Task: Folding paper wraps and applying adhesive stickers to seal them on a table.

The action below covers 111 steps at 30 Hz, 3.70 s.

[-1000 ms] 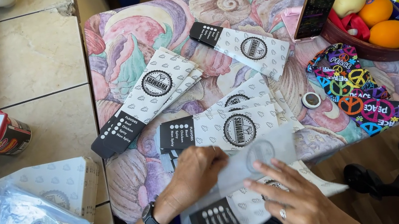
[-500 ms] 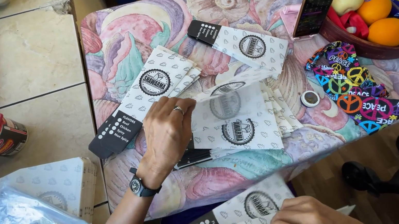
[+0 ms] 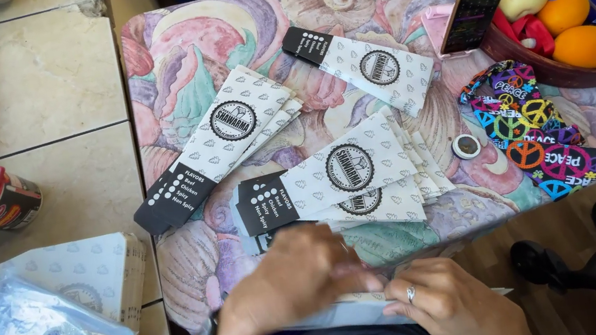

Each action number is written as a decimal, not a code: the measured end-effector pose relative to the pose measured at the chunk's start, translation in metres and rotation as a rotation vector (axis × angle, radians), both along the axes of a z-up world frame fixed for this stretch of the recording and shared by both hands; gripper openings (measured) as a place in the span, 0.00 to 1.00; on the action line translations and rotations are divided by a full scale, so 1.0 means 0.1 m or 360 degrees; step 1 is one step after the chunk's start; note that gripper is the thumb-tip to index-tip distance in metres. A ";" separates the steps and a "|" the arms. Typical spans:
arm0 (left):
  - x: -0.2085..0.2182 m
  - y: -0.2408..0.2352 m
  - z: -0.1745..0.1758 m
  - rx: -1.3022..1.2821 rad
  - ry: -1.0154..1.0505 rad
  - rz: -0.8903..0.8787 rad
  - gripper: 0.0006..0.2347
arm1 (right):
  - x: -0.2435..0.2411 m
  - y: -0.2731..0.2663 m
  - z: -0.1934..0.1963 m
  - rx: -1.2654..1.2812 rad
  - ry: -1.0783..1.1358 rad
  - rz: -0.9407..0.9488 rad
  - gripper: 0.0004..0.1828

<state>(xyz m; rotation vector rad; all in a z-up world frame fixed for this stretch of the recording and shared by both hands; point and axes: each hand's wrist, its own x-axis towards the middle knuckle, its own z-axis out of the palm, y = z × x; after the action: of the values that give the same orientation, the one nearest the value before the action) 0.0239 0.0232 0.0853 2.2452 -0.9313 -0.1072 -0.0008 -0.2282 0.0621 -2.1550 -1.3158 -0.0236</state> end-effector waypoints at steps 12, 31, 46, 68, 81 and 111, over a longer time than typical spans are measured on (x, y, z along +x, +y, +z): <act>-0.36 -0.28 -0.70 0.0175 -0.0058 0.0215 0.11 | 0.09 0.09 0.04 -0.0067 -0.0038 -0.0176 0.10; -0.12 -0.16 -0.44 -0.0051 0.0272 0.0240 0.12 | 0.03 0.10 0.15 0.0135 -0.0236 -0.0251 0.09; 0.64 0.24 -0.59 -0.0140 -0.1015 0.0516 0.09 | -0.26 -0.33 0.26 0.0114 -0.0466 -0.0227 0.03; 0.53 0.61 -0.42 -0.0583 -0.0496 0.1071 0.04 | 0.95 0.29 -0.61 -0.0171 -0.0643 -0.0322 0.17; 0.64 0.19 -0.89 0.0976 -0.0238 0.0346 0.56 | 1.60 0.20 -0.25 -0.1088 -0.0186 0.0126 0.96; 0.67 0.24 -1.01 0.0576 -0.0405 0.0318 0.52 | 1.40 -0.03 -0.13 -0.0863 0.0128 -0.0165 0.70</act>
<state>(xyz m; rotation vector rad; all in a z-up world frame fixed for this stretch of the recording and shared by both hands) 0.0908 0.0473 -0.0155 2.7234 -0.8639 0.1128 0.1391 -0.2317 0.0494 -2.6375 -1.2645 0.4186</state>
